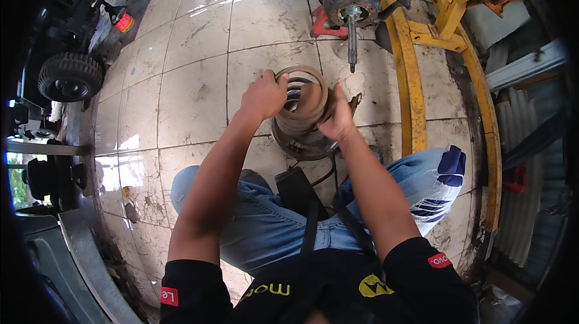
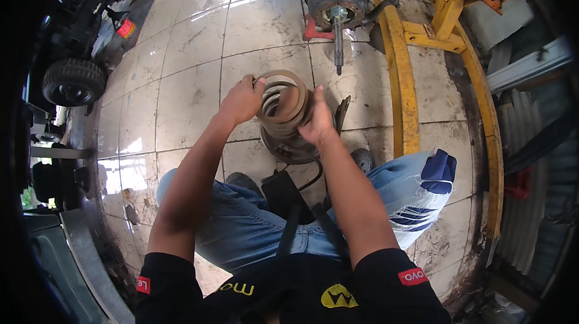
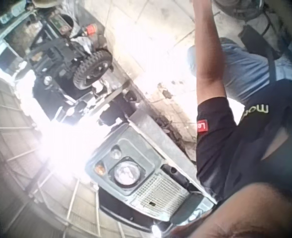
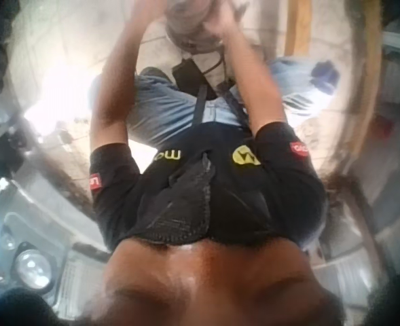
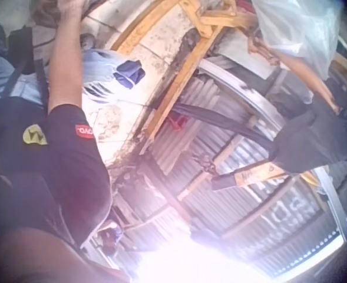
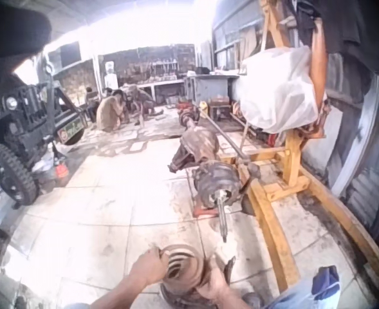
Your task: The person sits on the floor and scrubs a metal coil spring with a brown abrasive pad. They rotate the spring and work around its coils, repeatedly rubbing the surface to remove grime.
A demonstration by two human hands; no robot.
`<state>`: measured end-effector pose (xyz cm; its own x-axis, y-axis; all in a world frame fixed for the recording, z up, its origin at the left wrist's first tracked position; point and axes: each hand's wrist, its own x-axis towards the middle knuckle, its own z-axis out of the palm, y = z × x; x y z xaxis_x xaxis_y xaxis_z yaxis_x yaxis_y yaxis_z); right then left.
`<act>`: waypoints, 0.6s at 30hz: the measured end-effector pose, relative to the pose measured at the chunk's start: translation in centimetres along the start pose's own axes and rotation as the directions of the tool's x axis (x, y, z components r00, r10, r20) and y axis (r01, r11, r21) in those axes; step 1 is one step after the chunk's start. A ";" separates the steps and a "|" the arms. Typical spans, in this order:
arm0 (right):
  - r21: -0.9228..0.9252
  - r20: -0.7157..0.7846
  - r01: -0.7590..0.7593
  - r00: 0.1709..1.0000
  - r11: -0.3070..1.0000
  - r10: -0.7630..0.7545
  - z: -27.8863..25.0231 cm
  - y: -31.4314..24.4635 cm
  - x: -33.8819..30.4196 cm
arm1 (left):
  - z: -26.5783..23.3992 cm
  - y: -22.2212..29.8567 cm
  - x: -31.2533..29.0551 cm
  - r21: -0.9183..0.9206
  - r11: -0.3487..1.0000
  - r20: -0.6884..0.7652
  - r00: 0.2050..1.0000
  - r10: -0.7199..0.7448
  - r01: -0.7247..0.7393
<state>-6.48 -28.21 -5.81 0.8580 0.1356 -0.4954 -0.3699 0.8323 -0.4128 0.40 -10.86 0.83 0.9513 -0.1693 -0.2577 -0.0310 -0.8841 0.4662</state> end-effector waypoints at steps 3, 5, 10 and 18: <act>0.007 -0.128 -0.012 0.992 1.000 0.013 1.0 2.1 -2.0 | -0.7 0.3 0.5 -0.049 0.997 0.083 0.995 0.058 -0.054; 0.013 -0.102 -0.030 0.994 0.999 0.031 1.1 0.4 -1.8 | -1.1 0.5 1.0 -0.068 0.989 0.090 0.986 0.141 -0.135; 0.037 -0.055 0.044 0.998 0.998 -0.042 -0.6 -1.0 -0.3 | -0.8 1.3 0.9 -0.045 0.961 0.123 0.953 0.278 -0.274; 0.068 -0.113 0.116 0.988 0.991 -0.108 -0.4 0.0 0.4 | 0.5 -0.5 2.3 -0.132 0.967 -0.112 0.972 0.205 -0.220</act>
<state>-6.23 -28.39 -6.32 0.8472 -0.0165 -0.5310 -0.2426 0.8772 -0.4143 2.47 -11.01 -0.45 0.9529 -0.2973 -0.0597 -0.1983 -0.7599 0.6190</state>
